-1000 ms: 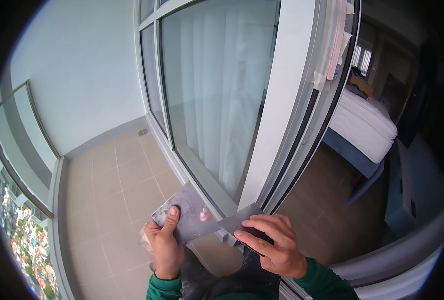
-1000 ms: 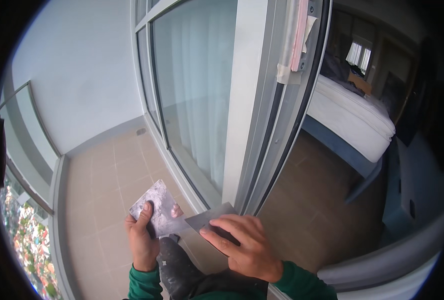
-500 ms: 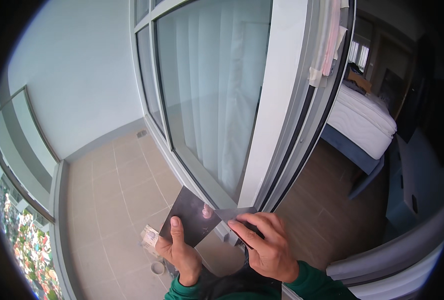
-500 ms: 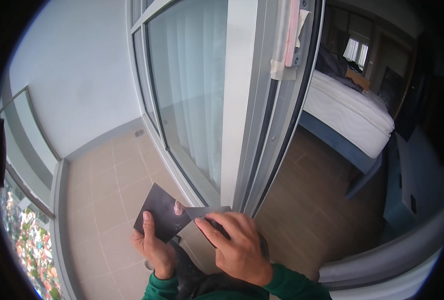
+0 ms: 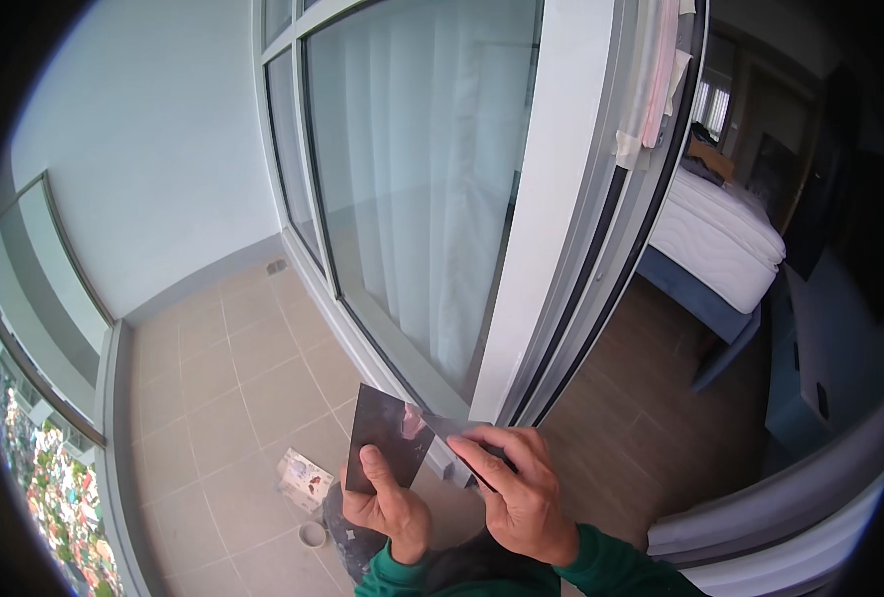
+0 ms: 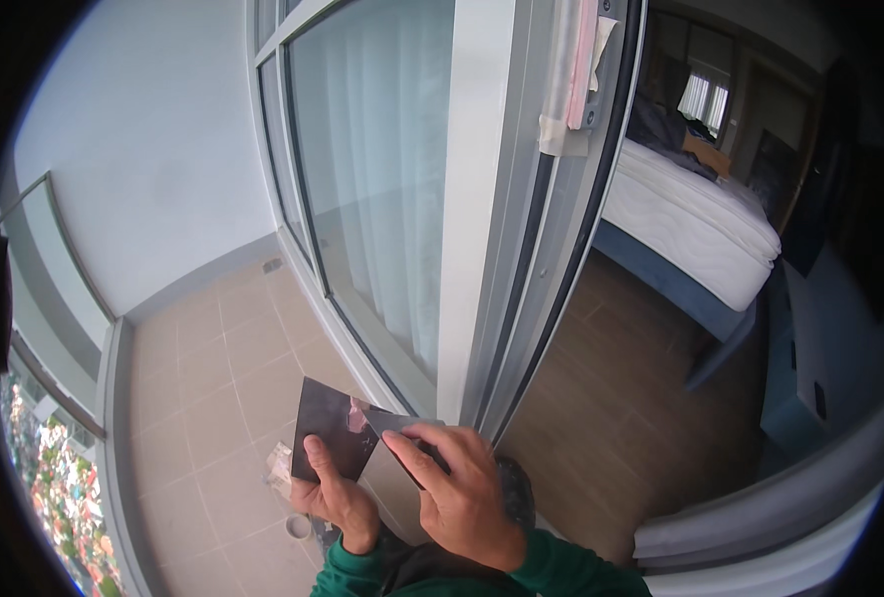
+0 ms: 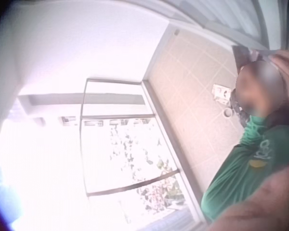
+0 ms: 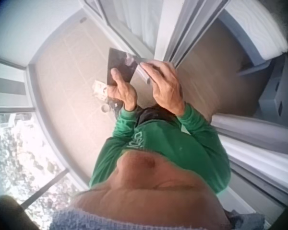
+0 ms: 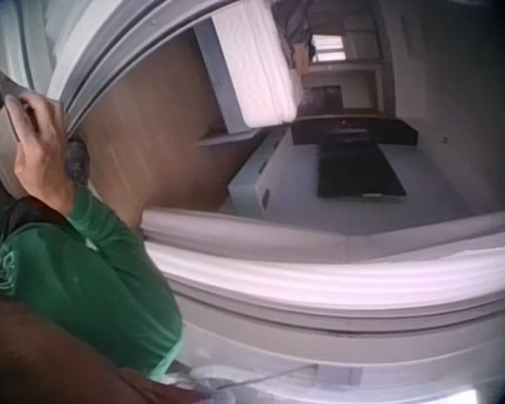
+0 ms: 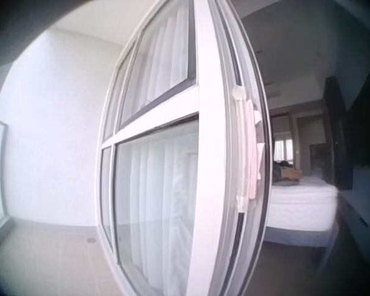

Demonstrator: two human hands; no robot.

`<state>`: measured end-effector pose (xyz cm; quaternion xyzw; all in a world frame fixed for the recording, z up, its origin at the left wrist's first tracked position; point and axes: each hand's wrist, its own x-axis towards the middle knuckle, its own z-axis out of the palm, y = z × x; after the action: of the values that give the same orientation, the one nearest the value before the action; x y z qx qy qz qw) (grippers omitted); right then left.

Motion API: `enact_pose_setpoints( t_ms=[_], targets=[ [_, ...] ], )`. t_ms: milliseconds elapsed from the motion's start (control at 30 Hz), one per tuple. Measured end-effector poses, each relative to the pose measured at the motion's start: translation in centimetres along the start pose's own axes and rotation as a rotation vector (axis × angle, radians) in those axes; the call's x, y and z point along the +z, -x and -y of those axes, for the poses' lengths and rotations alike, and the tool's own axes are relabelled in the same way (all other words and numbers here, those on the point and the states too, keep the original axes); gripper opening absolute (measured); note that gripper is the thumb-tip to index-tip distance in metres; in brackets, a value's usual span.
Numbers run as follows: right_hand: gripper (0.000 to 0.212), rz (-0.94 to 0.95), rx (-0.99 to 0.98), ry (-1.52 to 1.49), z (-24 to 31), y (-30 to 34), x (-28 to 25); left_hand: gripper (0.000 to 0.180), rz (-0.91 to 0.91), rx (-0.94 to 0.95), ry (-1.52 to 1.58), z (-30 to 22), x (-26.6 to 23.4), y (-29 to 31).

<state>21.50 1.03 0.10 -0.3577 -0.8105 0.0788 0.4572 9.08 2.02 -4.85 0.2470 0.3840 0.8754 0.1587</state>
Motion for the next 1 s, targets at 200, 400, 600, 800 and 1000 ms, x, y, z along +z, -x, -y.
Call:
enact_pose_setpoints(
  t_ms=[200, 400, 600, 800, 1000],
  targets=[
    [0.045, 0.001, 0.012, 0.014, 0.1, -0.2, 0.7, 0.023, 0.007, 0.014, -0.04, 0.9, -0.6, 0.2],
    [0.046, 0.019, -0.025, -0.008, 0.1, -0.2, 1.5, 0.023, -0.024, -0.058, -0.025, 0.9, -0.6, 0.1],
    [0.038, -0.056, 0.021, -0.192, -0.1, -0.2, -0.1, 0.026, 0.132, -0.978, 0.373, -1.6, -1.7, -4.0],
    [0.043, -0.071, -0.076, -0.09, -2.4, 1.4, 1.6, 0.028, 0.215, -0.848, 0.23, -2.6, -1.5, -4.8],
    [0.04, 0.048, -0.035, -0.119, -3.5, 1.7, 0.3, 0.03, 0.171, -0.884, 0.272, -2.8, -3.3, -5.9]
  ],
)
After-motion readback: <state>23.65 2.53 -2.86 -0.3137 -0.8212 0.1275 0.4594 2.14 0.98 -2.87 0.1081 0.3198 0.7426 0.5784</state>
